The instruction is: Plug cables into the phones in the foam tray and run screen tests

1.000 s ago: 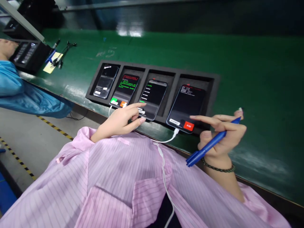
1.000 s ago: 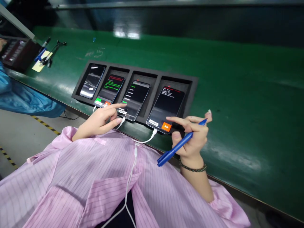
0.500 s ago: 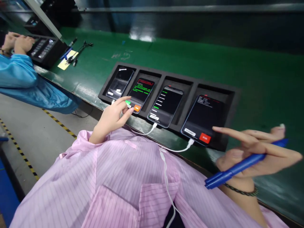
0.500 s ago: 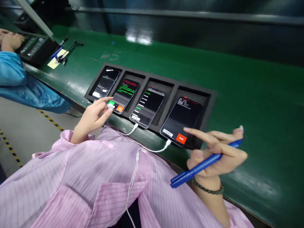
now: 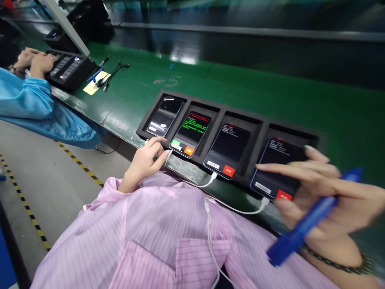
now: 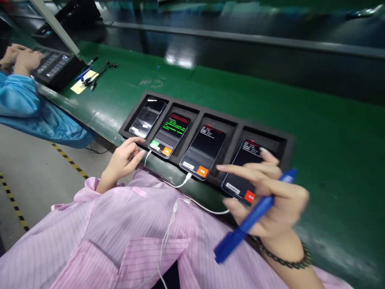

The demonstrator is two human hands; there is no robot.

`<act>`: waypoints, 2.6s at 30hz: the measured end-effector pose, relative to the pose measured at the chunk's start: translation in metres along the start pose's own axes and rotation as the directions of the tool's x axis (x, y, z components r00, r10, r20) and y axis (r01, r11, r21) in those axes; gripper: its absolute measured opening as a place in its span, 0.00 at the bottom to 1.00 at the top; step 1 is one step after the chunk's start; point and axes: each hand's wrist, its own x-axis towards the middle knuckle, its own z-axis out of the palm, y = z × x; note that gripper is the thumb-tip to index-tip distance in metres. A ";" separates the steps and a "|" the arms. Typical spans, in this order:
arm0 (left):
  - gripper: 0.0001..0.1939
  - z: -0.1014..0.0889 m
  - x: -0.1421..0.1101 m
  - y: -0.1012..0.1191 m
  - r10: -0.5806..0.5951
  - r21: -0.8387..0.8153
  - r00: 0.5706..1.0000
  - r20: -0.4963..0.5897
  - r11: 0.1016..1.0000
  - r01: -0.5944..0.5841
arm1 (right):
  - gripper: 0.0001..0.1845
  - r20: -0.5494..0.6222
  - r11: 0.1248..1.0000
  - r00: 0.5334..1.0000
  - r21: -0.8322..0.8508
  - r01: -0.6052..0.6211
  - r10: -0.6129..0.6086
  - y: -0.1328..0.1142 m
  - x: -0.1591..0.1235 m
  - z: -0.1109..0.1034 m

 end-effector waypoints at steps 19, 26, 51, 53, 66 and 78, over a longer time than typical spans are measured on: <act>0.19 0.022 0.004 -0.027 0.020 -0.267 0.978 0.206 0.963 0.036 | 0.17 0.487 0.980 0.852 0.041 0.194 -0.190 -0.019 0.045 0.087; 0.21 0.023 0.004 -0.031 0.048 -0.351 0.987 0.155 0.936 0.009 | 0.18 0.493 0.989 0.858 0.052 0.136 -0.144 -0.016 0.044 0.088; 0.16 0.016 0.002 -0.023 0.285 -0.092 0.872 -0.398 0.933 -0.347 | 0.29 -0.459 0.775 0.689 -0.003 -0.632 0.560 0.009 -0.057 -0.048; 0.16 0.016 0.003 -0.015 0.359 -0.066 0.845 -0.397 0.907 -0.417 | 0.30 -0.458 0.779 0.703 -0.035 -0.626 0.544 0.019 -0.063 -0.046; 0.31 0.023 0.023 -0.065 -0.761 -0.636 0.554 -0.338 0.618 0.462 | 0.35 -0.299 0.637 0.574 0.184 -0.749 0.762 0.068 -0.087 -0.008; 0.42 0.034 0.042 -0.058 -0.639 -0.658 0.688 -0.343 0.686 0.310 | 0.31 -0.403 0.696 0.630 0.025 -0.718 0.664 0.087 -0.086 -0.001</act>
